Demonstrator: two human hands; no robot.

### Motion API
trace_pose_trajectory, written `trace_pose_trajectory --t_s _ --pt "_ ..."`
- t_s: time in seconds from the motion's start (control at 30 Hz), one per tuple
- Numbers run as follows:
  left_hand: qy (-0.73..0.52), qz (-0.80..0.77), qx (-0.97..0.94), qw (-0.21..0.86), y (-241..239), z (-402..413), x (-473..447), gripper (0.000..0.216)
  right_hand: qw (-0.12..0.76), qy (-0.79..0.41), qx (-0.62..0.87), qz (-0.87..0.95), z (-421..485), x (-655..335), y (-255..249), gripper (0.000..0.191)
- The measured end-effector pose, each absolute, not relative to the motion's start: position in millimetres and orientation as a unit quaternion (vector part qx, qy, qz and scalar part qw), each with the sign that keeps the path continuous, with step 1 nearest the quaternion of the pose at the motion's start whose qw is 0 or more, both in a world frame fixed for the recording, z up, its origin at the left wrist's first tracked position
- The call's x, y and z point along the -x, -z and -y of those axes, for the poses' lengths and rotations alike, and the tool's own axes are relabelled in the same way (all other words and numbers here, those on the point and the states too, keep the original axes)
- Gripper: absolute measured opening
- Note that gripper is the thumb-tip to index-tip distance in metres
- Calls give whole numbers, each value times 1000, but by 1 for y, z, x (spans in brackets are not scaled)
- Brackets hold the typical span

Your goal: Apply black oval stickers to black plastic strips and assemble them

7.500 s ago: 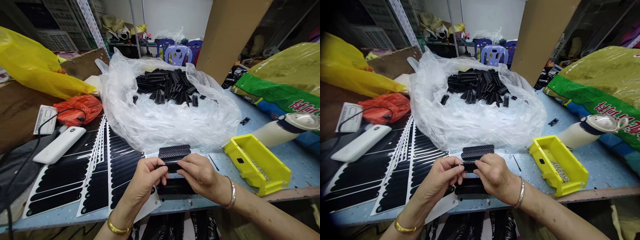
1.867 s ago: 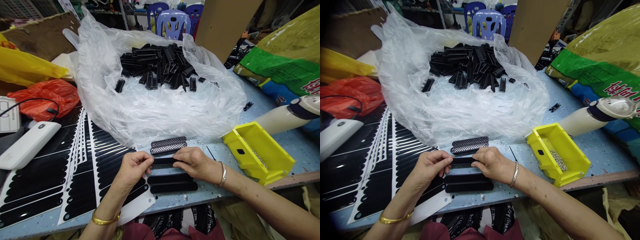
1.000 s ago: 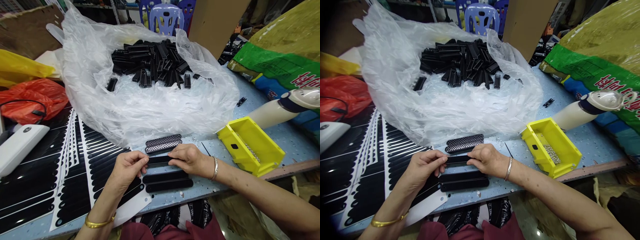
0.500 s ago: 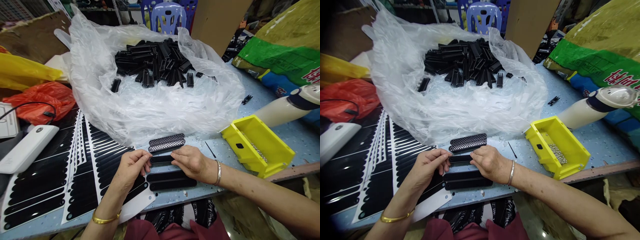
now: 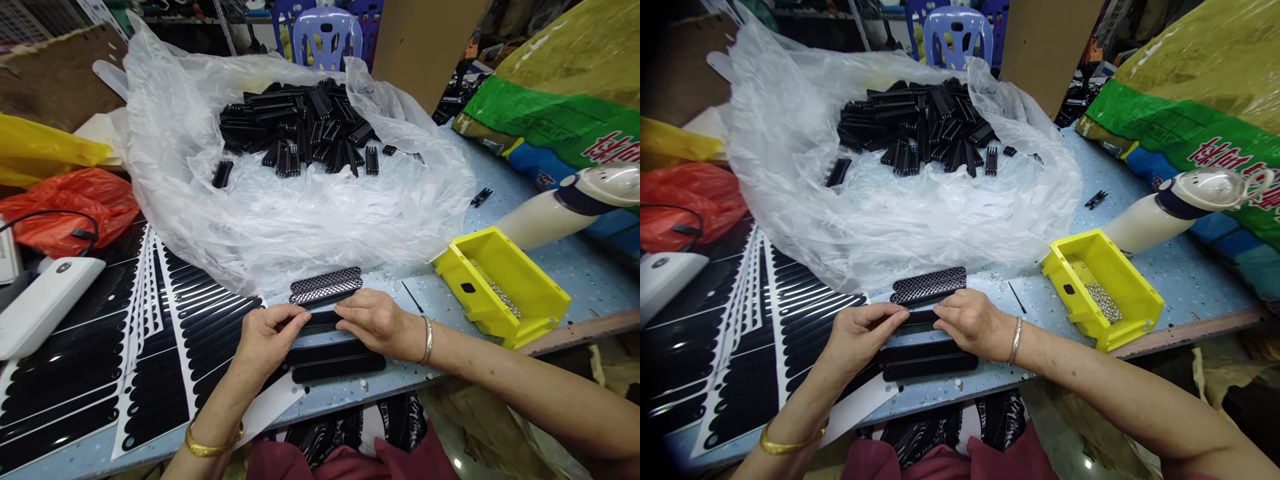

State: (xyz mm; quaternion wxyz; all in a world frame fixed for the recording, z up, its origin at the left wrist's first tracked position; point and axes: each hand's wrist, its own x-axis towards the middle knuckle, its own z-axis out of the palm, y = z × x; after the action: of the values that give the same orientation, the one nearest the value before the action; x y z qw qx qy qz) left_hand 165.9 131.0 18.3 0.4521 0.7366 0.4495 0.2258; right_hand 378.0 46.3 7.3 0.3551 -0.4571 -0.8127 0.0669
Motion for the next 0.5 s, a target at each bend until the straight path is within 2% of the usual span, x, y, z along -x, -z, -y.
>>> trace_pose_trajectory --t_s 0.1,0.23,0.33,0.43,0.5 --pt "-219 -448 -740 451 -17 -133 -164 13 365 -56 453 811 -46 -378 -6 12" --pt "-227 -430 -768 416 -13 -132 -161 13 305 -8 466 830 -43 -374 -5 13" --pt "-224 -385 -840 310 -13 -129 -158 20 282 -4 471 836 -43 -372 -6 14" --pt "-224 -325 -904 167 -18 -126 -157 24 295 -5 469 832 -44 -372 -7 14" --pt "-233 -273 -927 109 -21 -125 -159 24 310 -12 466 829 -46 -373 -8 15"
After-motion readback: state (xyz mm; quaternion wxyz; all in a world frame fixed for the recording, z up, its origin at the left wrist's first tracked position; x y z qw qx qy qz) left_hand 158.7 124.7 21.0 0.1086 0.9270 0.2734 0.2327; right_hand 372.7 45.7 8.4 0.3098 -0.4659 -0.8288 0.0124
